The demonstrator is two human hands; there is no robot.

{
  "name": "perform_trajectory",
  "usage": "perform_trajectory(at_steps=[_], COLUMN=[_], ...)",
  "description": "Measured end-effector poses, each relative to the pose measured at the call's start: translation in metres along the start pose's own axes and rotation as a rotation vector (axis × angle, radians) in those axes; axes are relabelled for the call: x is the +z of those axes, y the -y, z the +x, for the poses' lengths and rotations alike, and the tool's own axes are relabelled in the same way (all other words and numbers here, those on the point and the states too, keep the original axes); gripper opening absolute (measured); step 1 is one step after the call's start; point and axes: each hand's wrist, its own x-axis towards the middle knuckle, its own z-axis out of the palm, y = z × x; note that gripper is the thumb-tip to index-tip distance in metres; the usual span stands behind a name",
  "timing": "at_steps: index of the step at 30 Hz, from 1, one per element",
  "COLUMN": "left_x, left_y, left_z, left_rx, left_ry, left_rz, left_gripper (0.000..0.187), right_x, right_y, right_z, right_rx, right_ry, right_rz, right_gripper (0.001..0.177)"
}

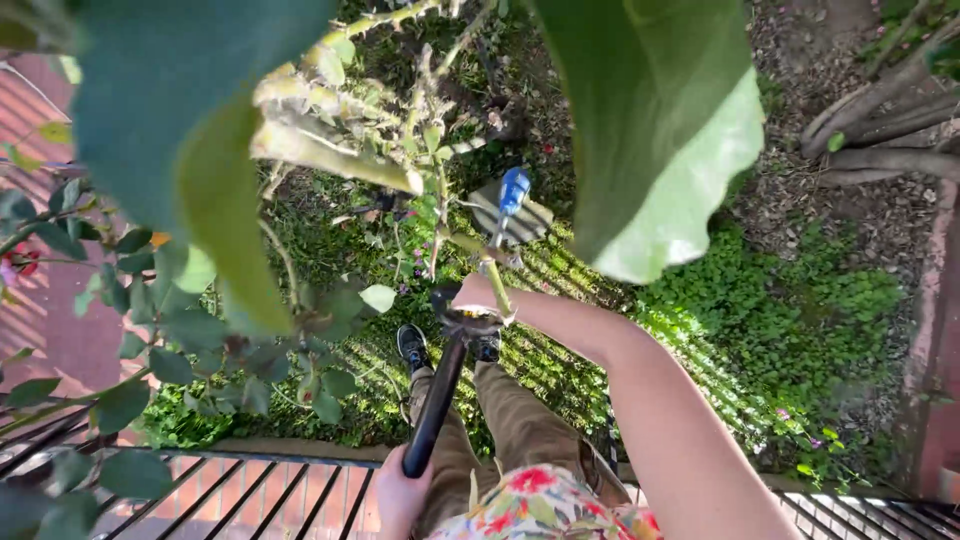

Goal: The person uses a string trimmer to cut grass and weeds along a metal fence and brick wall in a garden. The person moves the trimmer back and forth to clear vegetation near the fence line and around rose bushes.

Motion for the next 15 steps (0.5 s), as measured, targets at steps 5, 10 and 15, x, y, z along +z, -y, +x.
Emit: perform_trajectory(at_steps=[5, 10, 15], left_x=[0.052, 0.071, 0.027], left_y=[-0.052, -0.068, -0.058], left_z=[0.051, 0.065, 0.036], left_rx=[-0.038, 0.039, 0.045], left_ry=[0.143, 0.045, 0.034], left_rz=[-0.003, 0.014, -0.021], left_gripper=[0.046, 0.051, 0.044], right_x=[0.022, -0.058, -0.048], right_y=[-0.184, -0.104, -0.074], right_z=[0.08, 0.005, 0.003], right_rx=[0.397, 0.573, 0.206], right_ry=[-0.393, -0.255, -0.427], right_rz=[1.543, 0.485, 1.521], right_gripper=[0.043, 0.036, 0.04])
